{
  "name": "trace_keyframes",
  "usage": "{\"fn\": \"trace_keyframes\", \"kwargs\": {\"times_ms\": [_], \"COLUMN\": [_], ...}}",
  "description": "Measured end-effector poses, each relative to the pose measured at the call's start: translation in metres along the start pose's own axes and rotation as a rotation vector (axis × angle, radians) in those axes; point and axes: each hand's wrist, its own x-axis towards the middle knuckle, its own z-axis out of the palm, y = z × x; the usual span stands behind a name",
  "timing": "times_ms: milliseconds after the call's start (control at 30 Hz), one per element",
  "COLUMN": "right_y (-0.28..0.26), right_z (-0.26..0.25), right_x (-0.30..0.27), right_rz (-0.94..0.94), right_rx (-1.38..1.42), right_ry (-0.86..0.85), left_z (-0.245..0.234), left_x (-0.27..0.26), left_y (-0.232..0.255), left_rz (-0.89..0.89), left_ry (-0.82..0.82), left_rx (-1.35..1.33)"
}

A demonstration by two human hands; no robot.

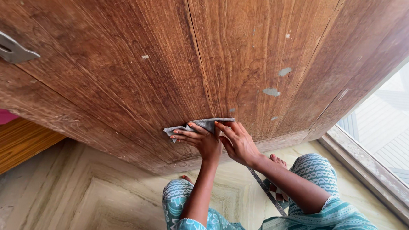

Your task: The person sits on the floor and wipes the surface of a wooden door using a gray cloth. They move the cloth back and forth across the door, focusing on different areas to clean the surface.

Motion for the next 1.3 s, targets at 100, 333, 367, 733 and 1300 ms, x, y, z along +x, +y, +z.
{"fn": "trace_keyframes", "kwargs": {"times_ms": [100, 333, 367, 733, 1300], "right_y": [-0.001, 0.008, 0.008, 0.045, 0.116], "right_z": [0.003, 0.014, 0.015, 0.005, -0.06], "right_x": [0.002, 0.01, 0.01, 0.01, -0.004], "right_rz": [-0.015, -0.017, -0.01, -0.244, 0.22], "right_rx": [-0.005, -0.054, -0.055, -0.154, -0.4], "right_ry": [0.04, 0.124, 0.13, -0.006, 0.363], "left_z": [0.001, -0.003, -0.002, -0.016, -0.051], "left_x": [-0.002, 0.001, 0.0, 0.01, 0.011], "left_y": [0.004, 0.028, 0.031, 0.047, 0.098], "left_rz": [-0.023, -0.031, -0.007, 0.135, 0.579], "left_ry": [-0.015, -0.056, -0.039, -0.124, -0.381], "left_rx": [-0.014, 0.061, 0.12, -0.07, -0.602]}}
